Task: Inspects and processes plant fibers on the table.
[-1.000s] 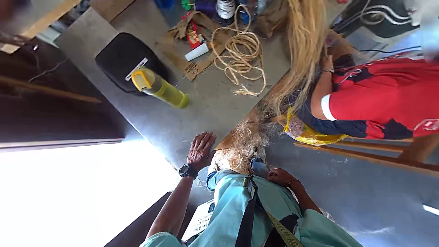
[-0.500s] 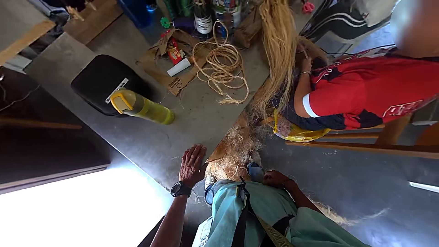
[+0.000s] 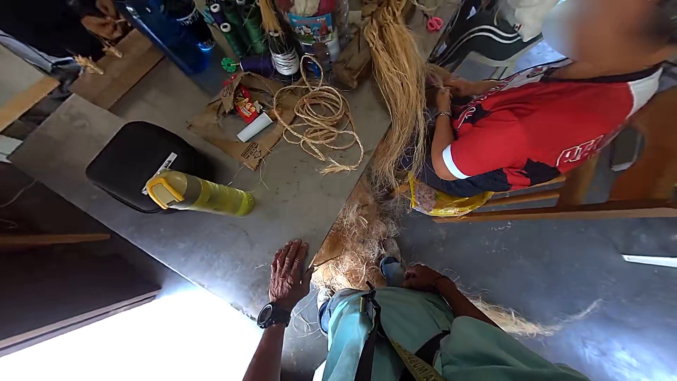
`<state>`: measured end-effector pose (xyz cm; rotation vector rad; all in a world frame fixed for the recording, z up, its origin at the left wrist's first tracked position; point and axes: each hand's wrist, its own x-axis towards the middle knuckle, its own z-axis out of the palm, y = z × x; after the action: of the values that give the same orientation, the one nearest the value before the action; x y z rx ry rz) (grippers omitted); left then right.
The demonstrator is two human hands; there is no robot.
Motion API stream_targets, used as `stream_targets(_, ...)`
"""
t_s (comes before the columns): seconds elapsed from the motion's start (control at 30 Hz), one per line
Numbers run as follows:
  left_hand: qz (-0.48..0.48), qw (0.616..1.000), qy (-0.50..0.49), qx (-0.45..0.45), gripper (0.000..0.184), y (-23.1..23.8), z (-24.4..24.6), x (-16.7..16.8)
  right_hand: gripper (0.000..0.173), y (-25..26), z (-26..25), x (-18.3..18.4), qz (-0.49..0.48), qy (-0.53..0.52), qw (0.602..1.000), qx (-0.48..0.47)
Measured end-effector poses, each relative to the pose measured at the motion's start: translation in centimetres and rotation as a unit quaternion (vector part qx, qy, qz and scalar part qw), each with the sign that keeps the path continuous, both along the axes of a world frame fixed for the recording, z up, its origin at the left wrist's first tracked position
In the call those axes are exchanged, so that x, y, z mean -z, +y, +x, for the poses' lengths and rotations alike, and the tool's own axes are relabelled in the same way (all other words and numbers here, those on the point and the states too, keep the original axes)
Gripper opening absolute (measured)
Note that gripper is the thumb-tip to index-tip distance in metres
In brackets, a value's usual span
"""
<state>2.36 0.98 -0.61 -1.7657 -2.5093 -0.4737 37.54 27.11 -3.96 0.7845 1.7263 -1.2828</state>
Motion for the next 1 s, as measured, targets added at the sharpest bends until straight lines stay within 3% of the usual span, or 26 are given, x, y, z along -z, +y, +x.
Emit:
stream_targets(0.17,0.006,1.000,0.003,0.003,0.063,0.0,-0.1,-0.1,0.048,-0.1,-0.3,-1.1,-0.005,0.001,1.000,0.024)
stream_targets(1.0,0.006,1.000,0.013,-0.001,0.063,-0.1,-0.1,0.2,0.047,-0.1,0.4,0.5,0.021,0.014,0.999,0.041)
